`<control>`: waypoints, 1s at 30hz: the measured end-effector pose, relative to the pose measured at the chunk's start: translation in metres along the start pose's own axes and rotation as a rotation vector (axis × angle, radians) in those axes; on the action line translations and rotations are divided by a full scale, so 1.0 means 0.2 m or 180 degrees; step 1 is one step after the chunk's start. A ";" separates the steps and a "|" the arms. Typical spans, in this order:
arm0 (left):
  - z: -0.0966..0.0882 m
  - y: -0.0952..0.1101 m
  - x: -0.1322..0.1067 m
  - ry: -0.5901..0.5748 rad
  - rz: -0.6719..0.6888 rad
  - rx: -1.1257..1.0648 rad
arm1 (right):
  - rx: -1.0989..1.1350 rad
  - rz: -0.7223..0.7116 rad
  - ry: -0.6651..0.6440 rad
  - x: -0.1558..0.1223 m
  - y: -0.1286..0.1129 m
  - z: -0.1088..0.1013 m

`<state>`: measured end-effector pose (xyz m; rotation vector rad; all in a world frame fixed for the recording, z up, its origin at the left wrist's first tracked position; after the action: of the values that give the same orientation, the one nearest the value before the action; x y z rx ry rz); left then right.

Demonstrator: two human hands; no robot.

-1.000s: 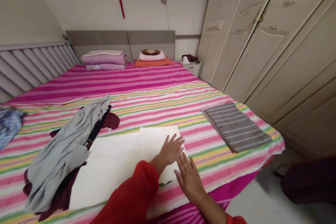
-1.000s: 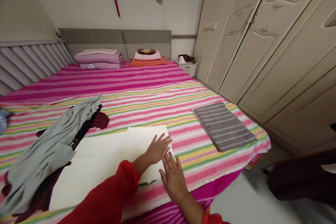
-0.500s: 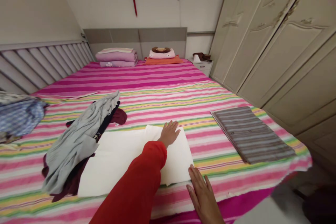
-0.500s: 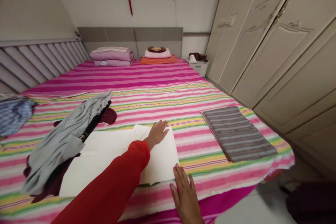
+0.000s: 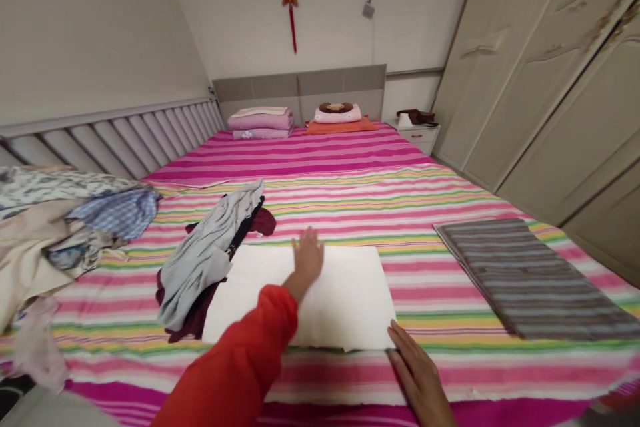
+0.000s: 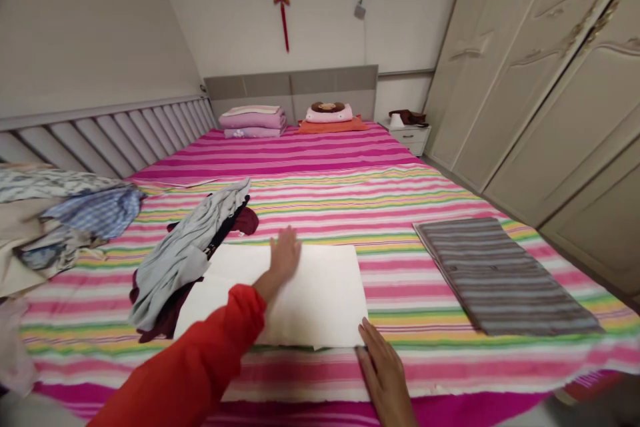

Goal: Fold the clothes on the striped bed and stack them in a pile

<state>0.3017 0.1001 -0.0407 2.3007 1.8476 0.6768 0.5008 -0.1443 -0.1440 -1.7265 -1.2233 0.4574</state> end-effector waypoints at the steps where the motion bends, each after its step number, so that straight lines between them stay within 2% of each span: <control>1: 0.03 0.05 -0.07 0.0039 0.0176 -0.0175 | 0.0235 0.0260 0.0150 0.02 0.00 -0.02; 3: 0.09 0.11 -0.22 0.0162 0.0502 -0.0782 | 0.0583 0.0828 0.0505 0.09 -0.01 -0.06; 6: 0.18 0.10 -0.38 0.0214 0.0235 -0.1206 | 0.0860 0.1338 0.0654 0.23 -0.06 -0.08; 8: 0.20 0.06 -0.42 0.0206 0.0003 -0.1283 | 0.0997 0.1427 0.0449 0.33 -0.13 -0.06; 11: 0.20 0.04 -0.39 0.0272 -0.0232 -0.1299 | 0.1299 0.1671 0.0040 0.46 -0.24 -0.01; 15: 0.17 0.04 -0.36 0.0402 -0.0535 -0.1073 | 0.1899 0.2143 -0.0609 0.52 -0.38 0.04; 17: 0.16 0.05 -0.36 0.0380 -0.0655 -0.1064 | 0.2105 0.2206 -0.0709 0.52 -0.44 0.02; 22: 0.16 0.11 -0.40 0.0158 -0.1085 -0.1636 | 0.2274 0.1988 -0.0399 0.46 -0.58 -0.09; 26: 0.18 0.20 -0.43 -0.0060 -0.1285 -0.2484 | 0.2004 0.1852 0.0035 0.43 -0.69 -0.17; 30: 0.15 0.19 -0.44 -0.0293 -0.1678 -0.3575 | 0.1929 0.1678 -0.0157 0.44 -0.86 -0.14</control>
<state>0.3341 0.0131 -0.0782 1.0655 1.3449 1.0880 0.4677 -0.0692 0.0342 -1.4804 -0.5488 1.0663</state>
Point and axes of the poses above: each hand's wrist, its own x-axis towards the middle knuckle, its own z-axis out of the palm, y = z × x, the point moved 2 cm from there along x, towards the middle knuckle, and after that the axes turned 11 degrees about y, right-handed, at the moved point
